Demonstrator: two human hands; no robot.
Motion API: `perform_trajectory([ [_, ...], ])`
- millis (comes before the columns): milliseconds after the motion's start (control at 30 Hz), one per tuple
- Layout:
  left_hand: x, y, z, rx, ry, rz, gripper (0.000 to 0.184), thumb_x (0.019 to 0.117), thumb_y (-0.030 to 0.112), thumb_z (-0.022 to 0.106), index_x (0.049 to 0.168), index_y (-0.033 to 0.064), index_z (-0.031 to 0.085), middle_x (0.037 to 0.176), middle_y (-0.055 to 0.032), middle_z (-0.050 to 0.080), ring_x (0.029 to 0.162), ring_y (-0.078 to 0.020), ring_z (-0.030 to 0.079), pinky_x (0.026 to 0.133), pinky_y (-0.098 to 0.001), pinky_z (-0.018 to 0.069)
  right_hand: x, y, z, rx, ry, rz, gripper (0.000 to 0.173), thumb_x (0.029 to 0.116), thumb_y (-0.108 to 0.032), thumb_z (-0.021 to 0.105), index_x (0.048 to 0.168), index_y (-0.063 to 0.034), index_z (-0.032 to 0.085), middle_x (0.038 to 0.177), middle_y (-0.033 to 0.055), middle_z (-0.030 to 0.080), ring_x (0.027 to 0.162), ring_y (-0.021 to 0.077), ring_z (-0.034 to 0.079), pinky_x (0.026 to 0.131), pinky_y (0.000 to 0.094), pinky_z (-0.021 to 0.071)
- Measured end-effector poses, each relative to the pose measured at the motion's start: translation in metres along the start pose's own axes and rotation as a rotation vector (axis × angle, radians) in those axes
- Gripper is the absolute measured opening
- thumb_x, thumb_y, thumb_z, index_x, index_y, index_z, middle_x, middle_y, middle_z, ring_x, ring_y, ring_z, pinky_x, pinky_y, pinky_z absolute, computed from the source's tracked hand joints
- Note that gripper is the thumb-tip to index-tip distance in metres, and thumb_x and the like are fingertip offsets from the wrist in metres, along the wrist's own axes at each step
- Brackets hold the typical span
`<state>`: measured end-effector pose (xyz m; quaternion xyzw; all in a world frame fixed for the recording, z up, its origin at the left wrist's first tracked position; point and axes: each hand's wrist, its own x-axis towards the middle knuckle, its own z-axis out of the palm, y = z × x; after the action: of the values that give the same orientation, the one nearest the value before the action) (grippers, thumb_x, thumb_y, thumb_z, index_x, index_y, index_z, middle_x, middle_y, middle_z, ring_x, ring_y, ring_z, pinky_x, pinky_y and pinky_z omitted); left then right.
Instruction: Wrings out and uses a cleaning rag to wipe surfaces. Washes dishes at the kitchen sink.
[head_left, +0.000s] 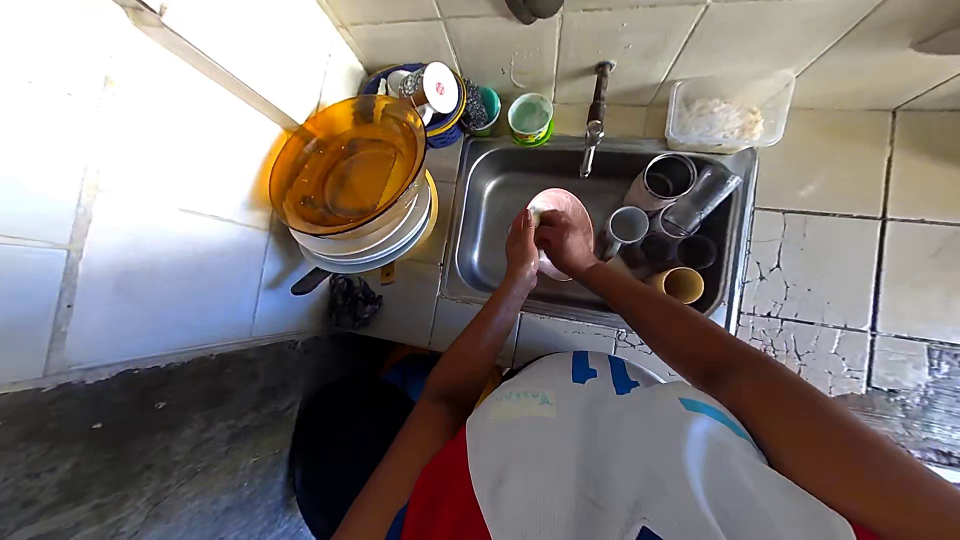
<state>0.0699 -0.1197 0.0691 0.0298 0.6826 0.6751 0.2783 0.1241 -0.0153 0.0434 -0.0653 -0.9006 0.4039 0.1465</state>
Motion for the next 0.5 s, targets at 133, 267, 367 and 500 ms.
perform_trajectory([
  [133,-0.002,0.004,0.003,-0.027,0.026,0.072,0.05,0.1118,0.034,0.037,0.15,0.0039,0.047,0.154,-0.014,0.047,0.142,-0.0192,0.044,0.119,-0.0412,0.0364,-0.01,0.027,-0.022,-0.415,-0.122,0.034,0.02,0.0942,0.001,0.059,0.106,0.001,0.074,0.128,0.0244,0.066,0.13,0.0484,0.053,0.111,0.0635,0.04],
  [267,0.0,0.007,0.001,-0.073,0.096,0.062,0.052,0.1125,0.036,0.035,0.153,0.0053,0.042,0.156,-0.014,0.044,0.142,-0.0193,0.044,0.118,-0.0413,0.037,-0.037,-0.001,-0.021,-0.105,-0.359,0.054,0.023,0.0959,0.002,0.058,0.112,0.0043,0.073,0.124,0.0238,0.069,0.124,0.0418,0.062,0.109,0.0589,0.0459],
  [367,-0.017,-0.002,0.014,-0.122,0.047,-0.02,0.052,0.1124,0.039,0.033,0.156,0.0101,0.038,0.155,-0.0119,0.045,0.139,-0.0194,0.047,0.115,-0.0422,0.0409,-0.025,-0.027,-0.018,0.245,-0.105,0.249,0.025,0.0991,-0.006,0.057,0.116,0.0095,0.069,0.12,0.0259,0.069,0.116,0.0376,0.067,0.104,0.0528,0.0516],
  [500,-0.028,-0.009,0.03,-0.177,0.031,-0.046,0.052,0.1108,0.038,0.042,0.157,0.0143,0.039,0.145,-0.0131,0.057,0.125,-0.022,0.06,0.101,-0.0428,0.0531,0.005,-0.038,-0.017,0.495,0.106,0.668,0.033,0.1057,-0.019,0.052,0.128,0.0032,0.062,0.121,0.0224,0.067,0.114,0.0301,0.065,0.102,0.0493,0.0507],
])
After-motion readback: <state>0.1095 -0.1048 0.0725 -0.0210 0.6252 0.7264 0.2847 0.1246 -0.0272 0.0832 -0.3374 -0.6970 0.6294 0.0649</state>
